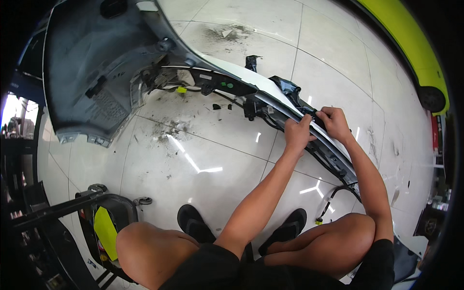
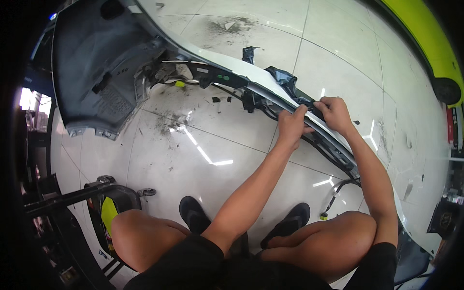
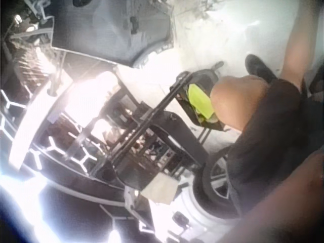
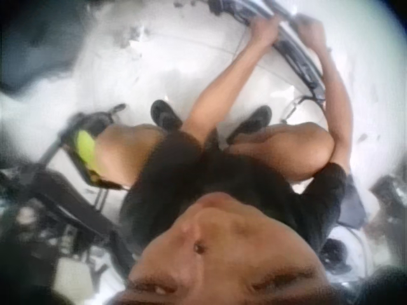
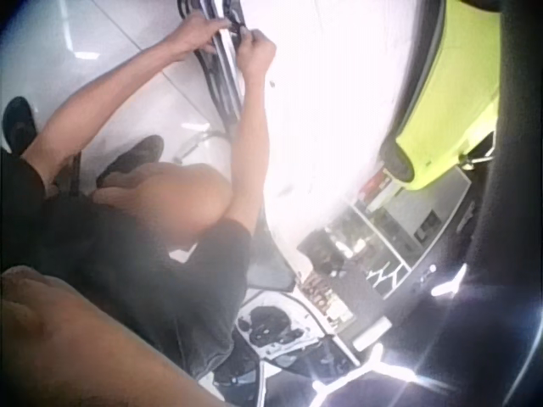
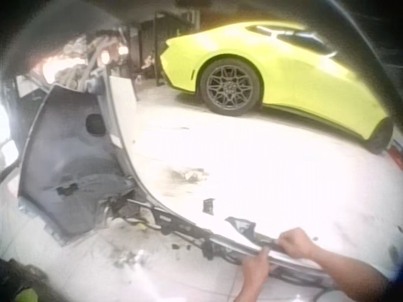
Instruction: The person is repairing a car bumper by applying tape to wires and adjusting components. They are working on the bumper while sitting on the floor in a garage.
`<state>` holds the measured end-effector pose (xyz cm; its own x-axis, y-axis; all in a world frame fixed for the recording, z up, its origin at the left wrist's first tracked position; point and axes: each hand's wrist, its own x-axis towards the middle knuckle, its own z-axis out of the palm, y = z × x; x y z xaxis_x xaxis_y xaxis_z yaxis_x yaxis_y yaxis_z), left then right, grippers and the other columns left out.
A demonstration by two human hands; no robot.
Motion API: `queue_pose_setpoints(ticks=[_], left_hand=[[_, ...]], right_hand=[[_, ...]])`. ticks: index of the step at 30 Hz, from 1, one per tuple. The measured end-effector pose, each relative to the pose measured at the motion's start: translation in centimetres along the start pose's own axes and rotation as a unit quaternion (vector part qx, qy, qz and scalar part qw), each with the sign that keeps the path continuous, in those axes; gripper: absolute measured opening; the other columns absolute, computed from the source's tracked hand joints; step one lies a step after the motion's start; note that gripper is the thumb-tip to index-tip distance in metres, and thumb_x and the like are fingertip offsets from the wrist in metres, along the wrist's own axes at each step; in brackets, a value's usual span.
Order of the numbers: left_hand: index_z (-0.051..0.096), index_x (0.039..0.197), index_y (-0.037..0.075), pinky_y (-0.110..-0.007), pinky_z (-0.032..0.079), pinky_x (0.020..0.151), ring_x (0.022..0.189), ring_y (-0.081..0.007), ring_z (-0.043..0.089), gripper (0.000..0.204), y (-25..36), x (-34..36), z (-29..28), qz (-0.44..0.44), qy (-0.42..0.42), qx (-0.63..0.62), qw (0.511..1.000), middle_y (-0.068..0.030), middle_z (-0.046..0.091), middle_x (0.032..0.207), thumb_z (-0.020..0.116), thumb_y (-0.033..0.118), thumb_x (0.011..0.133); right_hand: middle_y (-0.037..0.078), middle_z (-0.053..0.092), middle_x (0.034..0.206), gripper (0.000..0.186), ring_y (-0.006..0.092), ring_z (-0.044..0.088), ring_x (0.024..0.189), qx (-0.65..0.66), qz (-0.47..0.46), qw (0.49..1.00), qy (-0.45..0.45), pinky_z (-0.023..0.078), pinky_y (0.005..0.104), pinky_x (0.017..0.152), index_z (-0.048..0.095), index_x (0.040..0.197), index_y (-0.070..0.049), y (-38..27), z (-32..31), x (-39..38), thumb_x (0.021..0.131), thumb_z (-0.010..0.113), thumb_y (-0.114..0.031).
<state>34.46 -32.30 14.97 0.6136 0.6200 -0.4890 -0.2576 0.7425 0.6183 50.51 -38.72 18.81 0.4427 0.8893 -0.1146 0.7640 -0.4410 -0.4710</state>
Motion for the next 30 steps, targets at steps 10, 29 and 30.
queue_pose_setpoints(ticks=[10, 29, 30], left_hand=[[0.069, 0.098, -0.012, -0.037, 0.066, 0.058, 0.074, -0.0222, 0.074, 0.031, 2.1, -2.5, -0.6, -0.004, 0.031, 0.02, 0.999, -0.0134, 0.071, 0.086, 0.065, 0.018, 0.09], [0.064, 0.112, -0.005, -0.034, 0.067, 0.064, 0.083, -0.0178, 0.073, 0.028, 7.2, -4.8, -1.2, -0.085, 0.022, -0.06, 0.994, -0.0122, 0.069, 0.099, 0.068, 0.017, 0.095], [0.064, 0.112, -0.005, -0.033, 0.066, 0.063, 0.082, -0.0172, 0.072, 0.029, 7.3, -5.0, -0.7, -0.075, 0.042, -0.045, 0.995, -0.0113, 0.069, 0.098, 0.069, 0.018, 0.096]], right_hand=[[0.001, 0.054, 0.065, 0.038, 0.009, 0.047, 0.065, 0.164, 0.038, 0.98, -0.109, 0.038, 0.0327, 0.056, 0.064, 0.076, 0.0, 2.6, -0.1, 1.1, 0.1, 0.064, -0.029], [0.006, 0.07, 0.115, 0.061, 0.0172, 0.063, 0.103, 0.149, 0.45, 0.788, -0.393, 0.049, 0.0342, 0.097, 0.066, 0.131, 0.0, 23.6, 5.9, -3.8, 0.1, 0.059, -0.053], [0.006, 0.069, 0.116, 0.062, 0.0172, 0.063, 0.104, 0.152, 0.45, 0.789, -0.391, 0.048, 0.0339, 0.097, 0.066, 0.131, 0.0, 23.2, 5.5, -4.0, 0.101, 0.059, -0.054]])
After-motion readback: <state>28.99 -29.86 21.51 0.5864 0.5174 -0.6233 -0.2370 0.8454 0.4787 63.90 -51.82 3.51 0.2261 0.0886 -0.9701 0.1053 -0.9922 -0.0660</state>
